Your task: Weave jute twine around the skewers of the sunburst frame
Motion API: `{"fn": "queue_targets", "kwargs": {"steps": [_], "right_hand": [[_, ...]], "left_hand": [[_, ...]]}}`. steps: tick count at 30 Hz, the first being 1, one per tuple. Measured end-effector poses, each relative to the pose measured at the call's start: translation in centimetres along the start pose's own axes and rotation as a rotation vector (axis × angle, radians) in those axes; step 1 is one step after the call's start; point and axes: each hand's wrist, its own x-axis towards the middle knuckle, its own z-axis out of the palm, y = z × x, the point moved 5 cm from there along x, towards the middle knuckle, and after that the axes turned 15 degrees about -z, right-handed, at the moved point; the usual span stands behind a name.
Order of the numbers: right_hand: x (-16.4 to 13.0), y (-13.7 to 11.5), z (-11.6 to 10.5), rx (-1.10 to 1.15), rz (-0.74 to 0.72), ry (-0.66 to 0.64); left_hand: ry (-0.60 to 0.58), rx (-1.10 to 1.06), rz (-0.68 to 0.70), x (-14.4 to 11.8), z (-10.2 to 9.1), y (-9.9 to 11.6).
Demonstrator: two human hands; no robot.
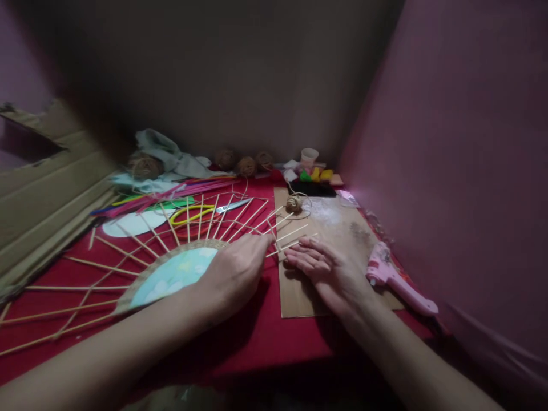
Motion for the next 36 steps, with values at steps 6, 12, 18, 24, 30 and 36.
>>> {"fn": "queue_targets", "kwargs": {"steps": [6,12,18,24,30,36], "right_hand": [[1.2,0.3,0.2,0.035,0.022,0.068],[1.5,0.4,0.3,0.131,0.123,0.105],[3.8,1.4,2.1,0.147,0.231,-0.014],[4.5,1.8,2.1,0.089,0.188,-0.074],[4.3,1.8,2.2,0.065,0.117,-0.148],[4.0,2.1,2.3,0.167,0.132,-0.125]], "left_hand": [[-0.048,-0.111,-0.16,1.1,-0.5,-1.6],[-0.007,-0.363,-0.371,1.9,-2.3,-2.6],[-0.024,-0.599,-0.514,1.8,-2.7,-3.0],[0.203,-0.789,-0.656,2.4,-5.5,-5.0],[0.302,-0.79,-0.72,3.0,-6.9,-7.3],[-0.128,-0.716,-0.65,5.0,-4.1,-6.8]]}}
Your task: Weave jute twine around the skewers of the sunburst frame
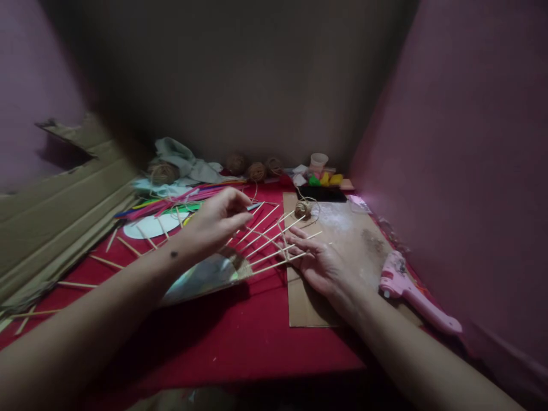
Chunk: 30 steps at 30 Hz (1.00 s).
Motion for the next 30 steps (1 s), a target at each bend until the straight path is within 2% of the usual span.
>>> {"fn": "queue_targets", "kwargs": {"steps": [2,6,13,17,20,25,30], "right_hand": [[-0.1,0.1,0.0,0.027,-0.003,0.003],[-0.4,0.1,0.2,0.038,-0.002,-0.007],[-0.4,0.0,0.2,0.085,-0.01,-0.06],[-0.1,0.2,0.2,0.121,0.001,-0.109],[-0.1,0.3,0.3,0.131,0.007,-0.13],[-0.2,0.5,0.4,0.147,-0.011,-0.106],[-0.3,0.4,0.5,0.152,-0.009,-0.092]], "left_hand": [[-0.146,0.211,-0.022,1.0,1.6,0.1],[-0.294,0.437,-0.072,3.3,4.1,0.4],[-0.423,0.399,-0.198,6.2,7.3,0.1],[-0.454,0.405,-0.267,6.9,7.9,-1.0],[-0.453,0.437,-0.238,7.3,8.0,-1.2],[-0.405,0.459,-0.172,7.7,8.2,-0.2],[-0.371,0.457,-0.251,7.6,8.1,0.3]]}}
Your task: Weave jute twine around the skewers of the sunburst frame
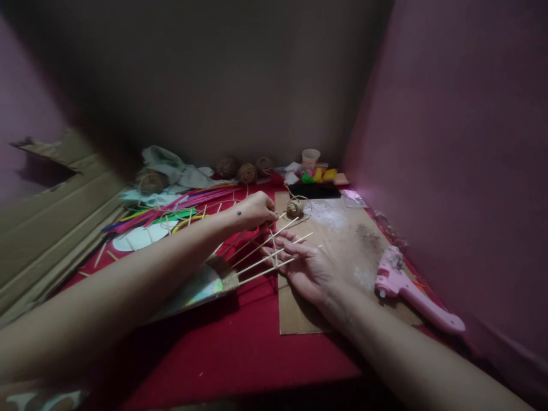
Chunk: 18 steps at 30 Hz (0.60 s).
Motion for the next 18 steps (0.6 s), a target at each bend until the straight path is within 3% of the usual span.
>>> {"fn": "queue_targets", "kwargs": {"steps": [5,10,13,18], "right_hand": [[0.0,-0.1,-0.1,-0.011,0.003,-0.002],[0.0,-0.1,0.0,-0.009,0.007,-0.037],[0.1,-0.1,0.1,-0.016,0.0,-0.039],[0.2,-0.1,0.1,-0.024,0.002,-0.021]], "left_hand": [[-0.041,-0.024,0.019,-0.2,-0.2,-0.1],[0.105,-0.022,0.232,0.0,-0.9,0.9],[0.117,-0.031,0.334,0.8,-0.6,1.7],[0.071,0.031,0.26,2.3,0.1,2.8]]}}
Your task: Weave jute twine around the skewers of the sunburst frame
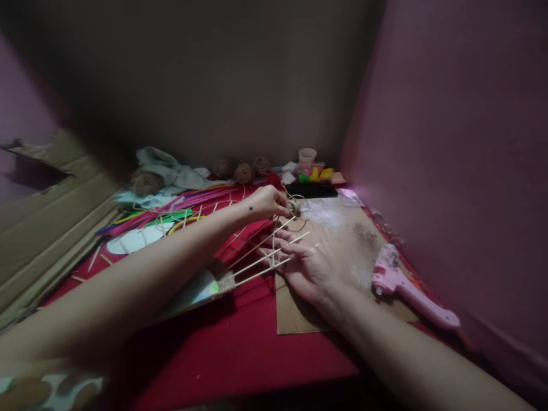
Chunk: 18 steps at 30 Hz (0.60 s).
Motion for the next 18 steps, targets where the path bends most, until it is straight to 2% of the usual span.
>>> {"fn": "queue_targets", "kwargs": {"steps": [4,7,11,18], "right_hand": [[0.0,0.0,0.0,0.008,0.005,0.001],[-0.1,0.0,0.0,0.024,0.011,-0.023],[0.0,0.1,0.0,0.045,0.003,-0.04],[0.0,0.0,0.0,0.041,0.001,-0.04]], "left_hand": [[-0.07,0.035,-0.19,0.9,0.2,0.1],[-0.14,0.045,-0.265,1.4,0.5,0.2],[-0.194,0.055,-0.302,2.1,0.9,0.6],[-0.229,0.001,-0.27,2.6,1.2,0.7]]}}
